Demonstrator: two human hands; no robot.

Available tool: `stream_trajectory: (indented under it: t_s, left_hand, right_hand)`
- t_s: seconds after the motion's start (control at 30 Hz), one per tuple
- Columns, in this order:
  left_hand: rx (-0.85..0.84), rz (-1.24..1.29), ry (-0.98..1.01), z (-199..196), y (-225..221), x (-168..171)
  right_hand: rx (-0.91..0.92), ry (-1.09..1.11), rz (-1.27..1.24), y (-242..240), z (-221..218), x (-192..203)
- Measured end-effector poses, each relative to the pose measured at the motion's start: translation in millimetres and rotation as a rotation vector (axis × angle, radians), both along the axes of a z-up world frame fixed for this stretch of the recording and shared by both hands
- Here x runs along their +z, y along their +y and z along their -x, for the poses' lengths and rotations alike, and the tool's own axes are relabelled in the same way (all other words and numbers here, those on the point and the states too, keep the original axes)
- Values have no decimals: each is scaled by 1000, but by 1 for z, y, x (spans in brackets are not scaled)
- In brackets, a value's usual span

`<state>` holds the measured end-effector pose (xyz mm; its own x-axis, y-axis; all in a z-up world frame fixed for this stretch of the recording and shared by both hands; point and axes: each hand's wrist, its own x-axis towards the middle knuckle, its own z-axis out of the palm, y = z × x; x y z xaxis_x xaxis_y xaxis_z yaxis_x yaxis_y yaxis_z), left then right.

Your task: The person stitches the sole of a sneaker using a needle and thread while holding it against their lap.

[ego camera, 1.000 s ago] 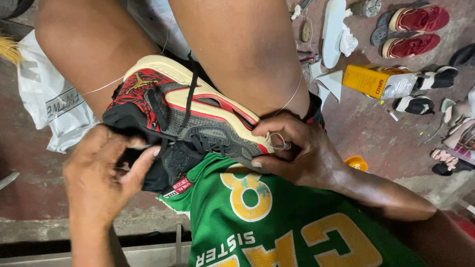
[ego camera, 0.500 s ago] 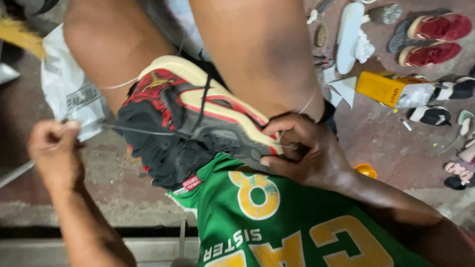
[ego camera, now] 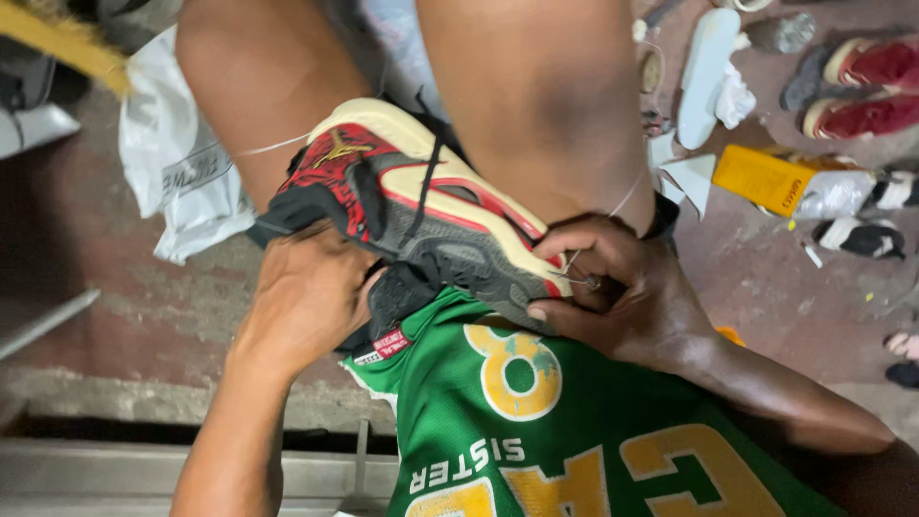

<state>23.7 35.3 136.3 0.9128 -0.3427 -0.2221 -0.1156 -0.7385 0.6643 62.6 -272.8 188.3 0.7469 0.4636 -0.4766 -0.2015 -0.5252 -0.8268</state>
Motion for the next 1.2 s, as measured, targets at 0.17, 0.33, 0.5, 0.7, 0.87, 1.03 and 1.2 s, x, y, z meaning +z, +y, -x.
stream_trajectory:
  t_s: [0.17, 0.33, 0.5, 0.7, 0.87, 1.03, 1.2]
  left_hand:
    - [114, -11, 137, 3, -5, -16]
    - [316, 11, 377, 12, -15, -23]
    - [415, 348, 105, 11, -14, -28]
    - [479, 235, 18, 27, -18, -37]
    - [471, 371, 105, 17, -16, -30]
    - [625, 435, 254, 17, -27, -17]
    - [428, 530, 516, 18, -14, -25]
  right_hand:
    - [-11, 49, -17, 0, -2, 2]
    - [38, 28, 2, 5, -10, 4]
    - [101, 21, -4, 7, -15, 3]
    - [87, -37, -22, 6, -10, -4]
    - [80, 20, -31, 4, -13, -1]
    - [118, -65, -2, 4, -16, 4]
    - [110, 40, 19, 5, -18, 7]
